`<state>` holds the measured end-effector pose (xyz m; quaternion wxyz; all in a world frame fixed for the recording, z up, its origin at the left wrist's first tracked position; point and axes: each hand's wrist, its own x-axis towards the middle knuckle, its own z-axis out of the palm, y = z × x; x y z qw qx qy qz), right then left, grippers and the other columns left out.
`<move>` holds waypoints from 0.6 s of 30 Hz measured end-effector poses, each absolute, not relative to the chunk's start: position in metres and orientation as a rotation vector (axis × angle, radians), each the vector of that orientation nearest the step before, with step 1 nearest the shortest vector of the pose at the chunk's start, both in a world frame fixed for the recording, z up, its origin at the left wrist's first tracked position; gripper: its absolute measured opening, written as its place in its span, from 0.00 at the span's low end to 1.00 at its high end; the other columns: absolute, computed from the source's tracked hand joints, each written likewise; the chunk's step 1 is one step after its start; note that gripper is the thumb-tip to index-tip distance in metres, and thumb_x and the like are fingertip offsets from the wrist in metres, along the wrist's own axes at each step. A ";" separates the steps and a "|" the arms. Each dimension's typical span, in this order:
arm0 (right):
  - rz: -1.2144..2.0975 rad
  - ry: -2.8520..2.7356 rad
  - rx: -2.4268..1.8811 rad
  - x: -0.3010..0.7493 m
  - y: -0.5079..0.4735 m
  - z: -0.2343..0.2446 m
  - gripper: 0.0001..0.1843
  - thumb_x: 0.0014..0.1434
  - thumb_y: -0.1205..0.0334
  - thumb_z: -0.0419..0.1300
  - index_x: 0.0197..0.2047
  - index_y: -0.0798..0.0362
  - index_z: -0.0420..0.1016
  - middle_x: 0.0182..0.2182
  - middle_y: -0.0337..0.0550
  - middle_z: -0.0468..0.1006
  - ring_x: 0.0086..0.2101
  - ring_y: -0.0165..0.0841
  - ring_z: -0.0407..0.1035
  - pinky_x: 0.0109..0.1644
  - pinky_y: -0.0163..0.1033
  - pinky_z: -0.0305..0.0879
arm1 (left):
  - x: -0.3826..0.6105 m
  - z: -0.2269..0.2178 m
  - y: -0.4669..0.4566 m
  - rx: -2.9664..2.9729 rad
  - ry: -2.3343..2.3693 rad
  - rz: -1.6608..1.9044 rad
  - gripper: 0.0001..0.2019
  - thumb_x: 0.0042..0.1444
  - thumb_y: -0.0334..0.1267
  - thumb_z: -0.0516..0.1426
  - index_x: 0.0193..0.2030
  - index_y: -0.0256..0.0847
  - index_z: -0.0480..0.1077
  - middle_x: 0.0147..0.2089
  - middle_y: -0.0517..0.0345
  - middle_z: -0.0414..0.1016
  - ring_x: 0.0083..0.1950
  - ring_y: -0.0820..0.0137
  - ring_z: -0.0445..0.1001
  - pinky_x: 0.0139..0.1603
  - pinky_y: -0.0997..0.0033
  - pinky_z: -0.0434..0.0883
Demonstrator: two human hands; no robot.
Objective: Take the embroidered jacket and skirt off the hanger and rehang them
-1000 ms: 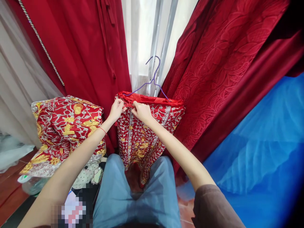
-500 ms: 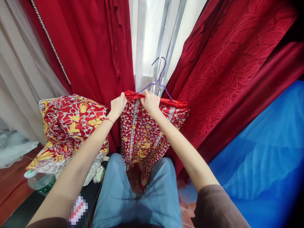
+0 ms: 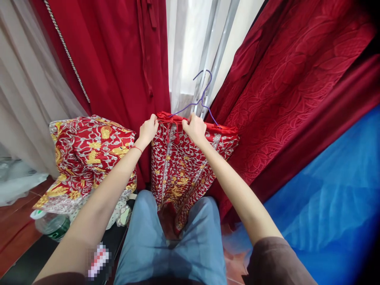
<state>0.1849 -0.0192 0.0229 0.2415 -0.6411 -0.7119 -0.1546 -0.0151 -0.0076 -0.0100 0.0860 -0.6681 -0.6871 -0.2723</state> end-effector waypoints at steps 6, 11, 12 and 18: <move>-0.663 -2.138 -1.698 0.189 -0.008 0.010 0.19 0.66 0.72 0.43 0.56 0.61 0.67 0.46 0.61 0.78 0.43 0.41 0.76 0.41 0.39 0.64 | -0.022 -0.013 -0.012 -2.050 -2.004 -0.547 0.20 0.71 0.42 0.42 0.62 0.41 0.65 0.54 0.41 0.78 0.53 0.52 0.78 0.51 0.58 0.72; -0.682 -2.149 -1.706 0.191 -0.003 0.002 0.19 0.67 0.72 0.42 0.57 0.63 0.65 0.45 0.62 0.78 0.44 0.42 0.77 0.41 0.39 0.64 | -0.022 -0.015 -0.011 -1.995 -2.010 -0.531 0.22 0.71 0.40 0.40 0.66 0.41 0.62 0.56 0.38 0.76 0.53 0.52 0.78 0.50 0.56 0.73; -0.697 -2.172 -1.693 0.191 -0.003 0.001 0.19 0.67 0.72 0.42 0.56 0.63 0.65 0.45 0.62 0.78 0.44 0.42 0.77 0.41 0.39 0.64 | -0.022 -0.015 -0.010 -1.990 -2.009 -0.537 0.22 0.71 0.40 0.40 0.66 0.41 0.62 0.56 0.39 0.76 0.53 0.52 0.78 0.50 0.56 0.73; -0.760 -2.302 -1.647 0.196 -0.011 -0.001 0.19 0.68 0.74 0.39 0.56 0.64 0.64 0.43 0.62 0.78 0.43 0.41 0.77 0.40 0.38 0.62 | -0.026 -0.009 -0.008 -1.962 -2.002 -0.561 0.19 0.71 0.43 0.43 0.61 0.45 0.67 0.55 0.44 0.76 0.53 0.52 0.78 0.48 0.57 0.73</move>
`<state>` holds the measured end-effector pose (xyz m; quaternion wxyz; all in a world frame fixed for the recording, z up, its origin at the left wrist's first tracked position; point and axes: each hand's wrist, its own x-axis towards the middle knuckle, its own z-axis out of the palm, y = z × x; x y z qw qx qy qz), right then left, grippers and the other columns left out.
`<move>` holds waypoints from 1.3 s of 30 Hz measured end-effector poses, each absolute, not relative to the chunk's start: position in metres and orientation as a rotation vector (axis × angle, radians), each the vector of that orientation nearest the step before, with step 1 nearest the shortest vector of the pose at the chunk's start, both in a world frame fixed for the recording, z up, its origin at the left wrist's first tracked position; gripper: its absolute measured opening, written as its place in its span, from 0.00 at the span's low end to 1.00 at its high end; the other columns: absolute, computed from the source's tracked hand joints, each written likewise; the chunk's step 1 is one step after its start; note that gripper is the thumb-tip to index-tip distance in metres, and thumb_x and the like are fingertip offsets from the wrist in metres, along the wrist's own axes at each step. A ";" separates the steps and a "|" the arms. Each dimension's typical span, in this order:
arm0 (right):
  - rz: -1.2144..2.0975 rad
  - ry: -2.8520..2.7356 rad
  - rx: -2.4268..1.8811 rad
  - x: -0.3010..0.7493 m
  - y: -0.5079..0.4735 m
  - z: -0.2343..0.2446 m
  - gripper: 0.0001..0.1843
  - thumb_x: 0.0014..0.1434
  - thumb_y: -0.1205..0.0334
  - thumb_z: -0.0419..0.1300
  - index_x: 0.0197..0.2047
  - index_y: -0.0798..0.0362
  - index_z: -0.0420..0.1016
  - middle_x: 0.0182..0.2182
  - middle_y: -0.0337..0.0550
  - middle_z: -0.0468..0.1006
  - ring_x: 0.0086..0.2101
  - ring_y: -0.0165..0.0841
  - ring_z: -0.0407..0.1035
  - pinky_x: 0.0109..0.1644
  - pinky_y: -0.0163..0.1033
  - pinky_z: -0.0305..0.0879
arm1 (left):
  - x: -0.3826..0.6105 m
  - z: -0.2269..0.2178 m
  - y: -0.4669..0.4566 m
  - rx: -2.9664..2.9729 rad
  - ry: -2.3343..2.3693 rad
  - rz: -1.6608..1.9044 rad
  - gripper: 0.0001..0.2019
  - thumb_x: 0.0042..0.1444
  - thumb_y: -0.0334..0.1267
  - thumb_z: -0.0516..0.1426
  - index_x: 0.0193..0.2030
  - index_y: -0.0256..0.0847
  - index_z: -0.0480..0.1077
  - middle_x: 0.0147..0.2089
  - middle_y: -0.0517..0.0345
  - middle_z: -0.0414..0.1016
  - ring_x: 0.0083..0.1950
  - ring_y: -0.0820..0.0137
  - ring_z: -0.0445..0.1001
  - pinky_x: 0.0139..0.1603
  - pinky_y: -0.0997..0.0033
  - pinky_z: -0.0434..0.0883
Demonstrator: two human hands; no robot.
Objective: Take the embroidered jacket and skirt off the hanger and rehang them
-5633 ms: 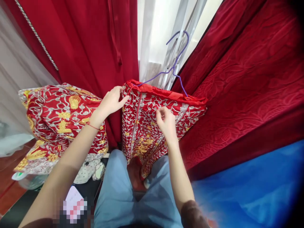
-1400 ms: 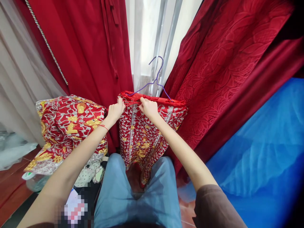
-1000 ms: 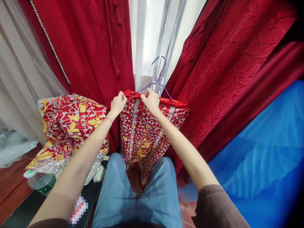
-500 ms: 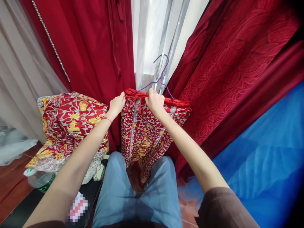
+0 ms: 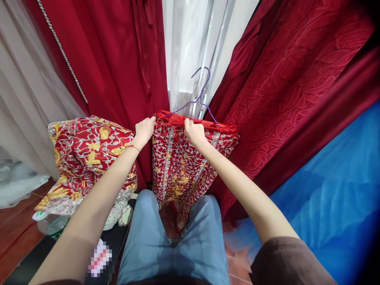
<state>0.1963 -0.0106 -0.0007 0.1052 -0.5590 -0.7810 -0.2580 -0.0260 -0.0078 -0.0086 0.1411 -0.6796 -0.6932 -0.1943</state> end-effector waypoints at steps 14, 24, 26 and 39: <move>-0.789 -2.453 -1.559 0.207 -0.036 -0.005 0.22 0.67 0.76 0.36 0.57 0.64 0.64 0.42 0.62 0.77 0.41 0.42 0.76 0.36 0.39 0.55 | -0.023 -0.008 -0.002 -1.947 -2.035 -0.567 0.19 0.71 0.43 0.43 0.60 0.45 0.68 0.54 0.42 0.76 0.51 0.53 0.78 0.48 0.59 0.71; -0.883 -2.343 -1.338 0.265 -0.030 0.013 0.22 0.71 0.57 0.42 0.54 0.60 0.71 0.45 0.57 0.76 0.40 0.40 0.69 0.37 0.41 0.53 | -0.015 0.007 -0.004 -2.040 -1.676 -0.925 0.21 0.61 0.33 0.50 0.62 0.39 0.65 0.61 0.41 0.67 0.61 0.55 0.68 0.58 0.57 0.69; -0.938 -2.365 -1.307 0.290 -0.032 0.024 0.22 0.70 0.56 0.44 0.52 0.60 0.73 0.45 0.57 0.75 0.42 0.42 0.67 0.39 0.41 0.54 | -0.017 0.011 0.002 -2.156 -1.528 -0.862 0.21 0.59 0.32 0.51 0.60 0.39 0.68 0.64 0.41 0.65 0.65 0.52 0.64 0.63 0.53 0.66; -0.933 -2.544 -1.381 0.372 -0.045 0.042 0.14 0.68 0.62 0.53 0.44 0.58 0.79 0.48 0.57 0.75 0.47 0.43 0.66 0.49 0.44 0.60 | -0.032 0.019 0.034 -2.203 -1.467 -0.677 0.15 0.65 0.41 0.50 0.50 0.41 0.74 0.57 0.41 0.72 0.64 0.48 0.65 0.62 0.43 0.63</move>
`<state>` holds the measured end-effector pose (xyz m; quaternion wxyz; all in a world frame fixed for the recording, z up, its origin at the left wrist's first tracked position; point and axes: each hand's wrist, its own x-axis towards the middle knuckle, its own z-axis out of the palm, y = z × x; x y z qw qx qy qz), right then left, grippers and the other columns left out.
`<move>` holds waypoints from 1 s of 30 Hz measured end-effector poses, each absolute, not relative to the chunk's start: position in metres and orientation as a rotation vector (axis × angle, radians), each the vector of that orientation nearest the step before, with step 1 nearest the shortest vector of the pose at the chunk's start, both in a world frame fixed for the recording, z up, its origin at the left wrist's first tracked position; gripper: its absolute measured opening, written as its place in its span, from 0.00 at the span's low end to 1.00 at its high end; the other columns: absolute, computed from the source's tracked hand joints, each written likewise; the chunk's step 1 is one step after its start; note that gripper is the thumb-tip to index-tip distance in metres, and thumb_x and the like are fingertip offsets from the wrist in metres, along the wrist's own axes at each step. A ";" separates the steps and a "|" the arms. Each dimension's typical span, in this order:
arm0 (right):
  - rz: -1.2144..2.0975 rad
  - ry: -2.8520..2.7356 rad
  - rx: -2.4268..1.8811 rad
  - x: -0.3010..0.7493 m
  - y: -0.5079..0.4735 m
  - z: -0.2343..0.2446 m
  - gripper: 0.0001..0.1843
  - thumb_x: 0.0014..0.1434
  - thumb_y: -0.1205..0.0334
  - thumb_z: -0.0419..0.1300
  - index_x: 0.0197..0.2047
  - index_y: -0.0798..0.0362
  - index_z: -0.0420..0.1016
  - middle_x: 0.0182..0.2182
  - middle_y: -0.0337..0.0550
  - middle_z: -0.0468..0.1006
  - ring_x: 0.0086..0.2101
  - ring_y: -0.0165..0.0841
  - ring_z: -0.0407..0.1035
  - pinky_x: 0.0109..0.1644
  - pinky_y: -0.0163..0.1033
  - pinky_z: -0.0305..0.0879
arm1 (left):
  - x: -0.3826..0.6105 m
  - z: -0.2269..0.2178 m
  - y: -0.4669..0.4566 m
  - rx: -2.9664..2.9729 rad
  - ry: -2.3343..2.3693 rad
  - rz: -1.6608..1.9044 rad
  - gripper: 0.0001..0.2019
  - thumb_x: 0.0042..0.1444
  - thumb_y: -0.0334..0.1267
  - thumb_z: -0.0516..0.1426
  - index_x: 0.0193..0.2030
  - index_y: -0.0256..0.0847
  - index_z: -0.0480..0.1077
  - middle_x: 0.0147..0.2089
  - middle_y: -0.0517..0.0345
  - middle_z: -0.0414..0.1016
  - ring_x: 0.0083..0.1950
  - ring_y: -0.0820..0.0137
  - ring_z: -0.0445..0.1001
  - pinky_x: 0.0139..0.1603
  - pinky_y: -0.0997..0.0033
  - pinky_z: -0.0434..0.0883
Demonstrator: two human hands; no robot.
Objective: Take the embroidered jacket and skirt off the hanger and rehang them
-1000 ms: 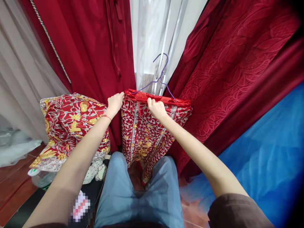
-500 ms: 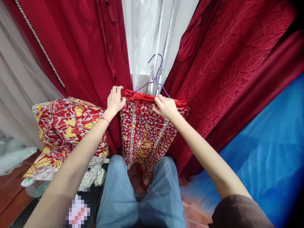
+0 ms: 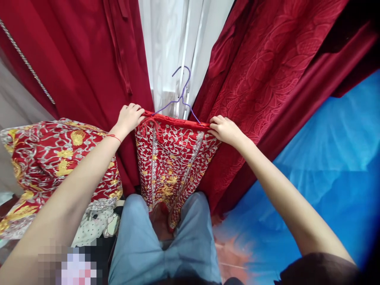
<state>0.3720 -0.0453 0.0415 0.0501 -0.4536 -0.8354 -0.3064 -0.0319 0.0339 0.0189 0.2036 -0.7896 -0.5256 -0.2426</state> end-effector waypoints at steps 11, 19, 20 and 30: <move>-0.368 -2.326 -1.164 0.375 -0.061 0.037 0.13 0.67 0.54 0.54 0.41 0.53 0.76 0.38 0.48 0.80 0.41 0.40 0.71 0.51 0.47 0.61 | -0.039 0.025 0.016 -2.225 -1.475 -0.823 0.15 0.68 0.42 0.48 0.51 0.40 0.72 0.59 0.44 0.69 0.55 0.57 0.73 0.52 0.59 0.71; -0.363 -2.403 -1.185 0.375 -0.067 0.043 0.18 0.68 0.53 0.52 0.43 0.54 0.79 0.38 0.49 0.80 0.42 0.40 0.70 0.54 0.51 0.59 | -0.044 0.029 0.009 -2.254 -1.418 -0.790 0.15 0.68 0.44 0.47 0.51 0.40 0.71 0.60 0.42 0.69 0.61 0.53 0.67 0.54 0.55 0.72; -0.453 -2.464 -1.205 0.374 -0.066 0.044 0.19 0.68 0.52 0.51 0.42 0.54 0.79 0.36 0.49 0.79 0.42 0.40 0.69 0.56 0.53 0.56 | -0.043 0.028 0.008 -2.218 -1.427 -0.788 0.16 0.68 0.44 0.47 0.51 0.40 0.71 0.61 0.41 0.68 0.62 0.51 0.66 0.56 0.53 0.70; -1.090 -2.335 -1.357 0.366 -0.041 0.074 0.22 0.70 0.56 0.48 0.44 0.52 0.83 0.30 0.49 0.79 0.47 0.46 0.63 0.58 0.64 0.46 | -0.030 0.031 0.015 -1.988 -1.614 -1.034 0.22 0.71 0.48 0.41 0.52 0.38 0.70 0.57 0.41 0.72 0.55 0.53 0.73 0.57 0.56 0.67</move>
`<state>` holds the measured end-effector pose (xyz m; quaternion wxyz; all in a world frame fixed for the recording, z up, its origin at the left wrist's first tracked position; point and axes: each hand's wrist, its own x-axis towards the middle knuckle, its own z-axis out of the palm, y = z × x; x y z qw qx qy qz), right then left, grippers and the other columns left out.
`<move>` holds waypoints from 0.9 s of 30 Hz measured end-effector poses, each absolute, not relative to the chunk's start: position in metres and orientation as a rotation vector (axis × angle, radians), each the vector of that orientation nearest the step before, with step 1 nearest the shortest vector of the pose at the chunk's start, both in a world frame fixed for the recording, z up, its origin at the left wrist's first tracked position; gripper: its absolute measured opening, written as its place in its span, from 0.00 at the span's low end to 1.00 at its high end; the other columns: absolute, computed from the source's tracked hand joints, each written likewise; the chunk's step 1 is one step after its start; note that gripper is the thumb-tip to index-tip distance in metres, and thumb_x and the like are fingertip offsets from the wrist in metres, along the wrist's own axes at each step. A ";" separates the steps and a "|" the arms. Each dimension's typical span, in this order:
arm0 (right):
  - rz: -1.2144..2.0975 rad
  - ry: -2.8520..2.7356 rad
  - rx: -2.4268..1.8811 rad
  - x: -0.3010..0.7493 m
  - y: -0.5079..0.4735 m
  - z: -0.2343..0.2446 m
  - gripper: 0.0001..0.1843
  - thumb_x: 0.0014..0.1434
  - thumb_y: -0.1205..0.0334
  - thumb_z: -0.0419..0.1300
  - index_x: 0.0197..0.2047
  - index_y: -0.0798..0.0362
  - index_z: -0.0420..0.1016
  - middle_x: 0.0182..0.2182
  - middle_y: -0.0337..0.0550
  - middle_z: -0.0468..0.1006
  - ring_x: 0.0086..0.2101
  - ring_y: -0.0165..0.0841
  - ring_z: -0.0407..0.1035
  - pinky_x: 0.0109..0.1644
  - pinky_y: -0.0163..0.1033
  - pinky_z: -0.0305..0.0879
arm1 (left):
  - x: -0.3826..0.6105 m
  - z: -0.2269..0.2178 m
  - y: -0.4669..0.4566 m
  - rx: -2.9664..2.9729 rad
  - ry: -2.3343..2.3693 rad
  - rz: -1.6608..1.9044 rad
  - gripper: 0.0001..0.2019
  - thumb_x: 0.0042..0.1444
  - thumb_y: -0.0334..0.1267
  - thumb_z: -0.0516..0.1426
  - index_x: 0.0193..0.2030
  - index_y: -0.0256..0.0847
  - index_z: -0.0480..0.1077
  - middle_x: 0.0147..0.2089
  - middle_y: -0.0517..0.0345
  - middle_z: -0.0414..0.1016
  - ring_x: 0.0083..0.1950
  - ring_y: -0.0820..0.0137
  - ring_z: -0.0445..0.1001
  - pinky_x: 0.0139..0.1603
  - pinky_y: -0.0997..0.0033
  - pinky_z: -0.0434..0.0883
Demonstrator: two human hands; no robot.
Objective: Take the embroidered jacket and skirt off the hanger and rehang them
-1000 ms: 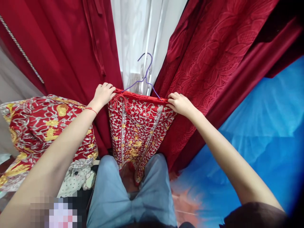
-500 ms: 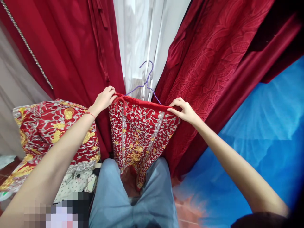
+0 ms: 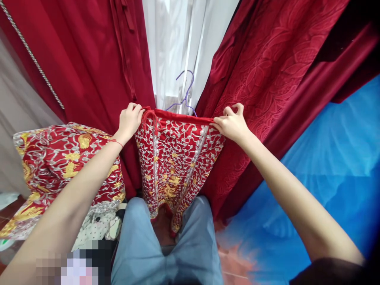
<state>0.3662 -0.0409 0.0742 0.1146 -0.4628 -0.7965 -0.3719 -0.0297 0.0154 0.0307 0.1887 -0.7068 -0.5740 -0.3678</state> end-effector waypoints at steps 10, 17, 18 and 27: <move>-0.942 -2.301 -1.620 0.361 -0.022 0.044 0.15 0.68 0.59 0.50 0.44 0.57 0.76 0.37 0.56 0.81 0.43 0.45 0.68 0.51 0.51 0.58 | -0.044 0.018 0.027 -2.366 -1.517 -1.177 0.18 0.68 0.48 0.48 0.50 0.38 0.71 0.36 0.51 0.76 0.37 0.63 0.74 0.45 0.66 0.69; -0.775 -2.174 -1.465 0.362 -0.026 0.037 0.24 0.67 0.52 0.51 0.59 0.60 0.65 0.52 0.64 0.72 0.48 0.49 0.68 0.51 0.54 0.63 | -0.040 -0.001 0.049 -2.371 -1.690 -1.723 0.20 0.60 0.50 0.56 0.52 0.37 0.67 0.34 0.56 0.77 0.32 0.70 0.74 0.38 0.71 0.70; -0.778 -2.168 -1.464 0.361 -0.025 0.035 0.26 0.68 0.50 0.50 0.60 0.61 0.64 0.54 0.65 0.71 0.49 0.50 0.68 0.51 0.55 0.62 | -0.041 -0.003 0.049 -2.400 -1.700 -1.742 0.24 0.57 0.51 0.59 0.53 0.36 0.67 0.39 0.53 0.79 0.36 0.68 0.76 0.40 0.71 0.71; -0.786 -2.162 -1.711 0.337 -0.019 0.018 0.19 0.69 0.55 0.48 0.49 0.59 0.73 0.44 0.60 0.78 0.45 0.47 0.70 0.51 0.52 0.59 | -0.048 0.011 0.022 -2.341 -1.814 -0.914 0.21 0.59 0.53 0.57 0.50 0.40 0.74 0.48 0.46 0.81 0.49 0.55 0.78 0.52 0.62 0.70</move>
